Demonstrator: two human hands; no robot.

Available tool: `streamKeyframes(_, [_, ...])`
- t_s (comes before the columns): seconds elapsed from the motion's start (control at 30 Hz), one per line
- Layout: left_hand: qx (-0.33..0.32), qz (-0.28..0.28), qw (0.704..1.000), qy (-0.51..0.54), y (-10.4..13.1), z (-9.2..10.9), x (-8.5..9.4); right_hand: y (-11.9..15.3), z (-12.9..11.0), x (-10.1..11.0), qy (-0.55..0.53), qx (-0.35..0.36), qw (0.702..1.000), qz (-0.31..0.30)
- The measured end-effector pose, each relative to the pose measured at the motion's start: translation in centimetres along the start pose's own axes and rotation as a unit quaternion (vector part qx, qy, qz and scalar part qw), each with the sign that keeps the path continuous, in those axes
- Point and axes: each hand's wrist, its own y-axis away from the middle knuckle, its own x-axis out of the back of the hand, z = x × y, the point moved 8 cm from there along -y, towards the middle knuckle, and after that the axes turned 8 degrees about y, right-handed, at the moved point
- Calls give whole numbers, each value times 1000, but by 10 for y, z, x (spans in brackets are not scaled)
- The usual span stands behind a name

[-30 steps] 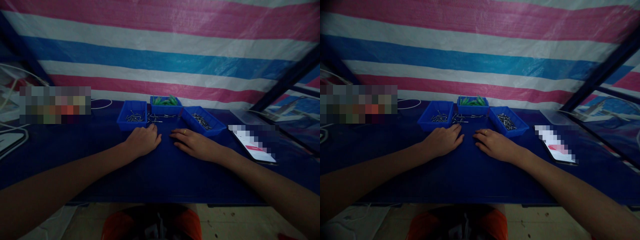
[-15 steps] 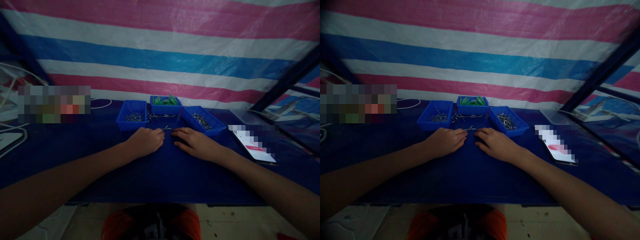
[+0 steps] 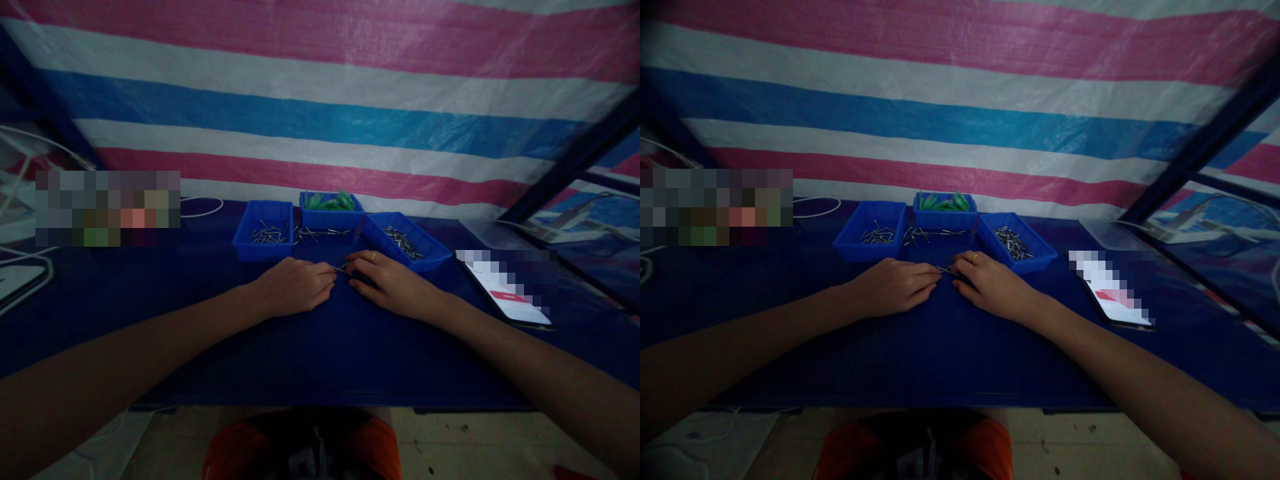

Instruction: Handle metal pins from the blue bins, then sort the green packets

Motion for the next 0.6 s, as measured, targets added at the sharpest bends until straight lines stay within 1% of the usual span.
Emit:
streamKeyframes(0.23, [-2, -5, 1000, -1, 0, -1, -2, 1, -5, -2, -15, 28, 999, -17])
streamKeyframes(0.6, [-3, -5, 1000, -1, 0, -1, -1, 2, -3, -2, -10, 31, 999, -7])
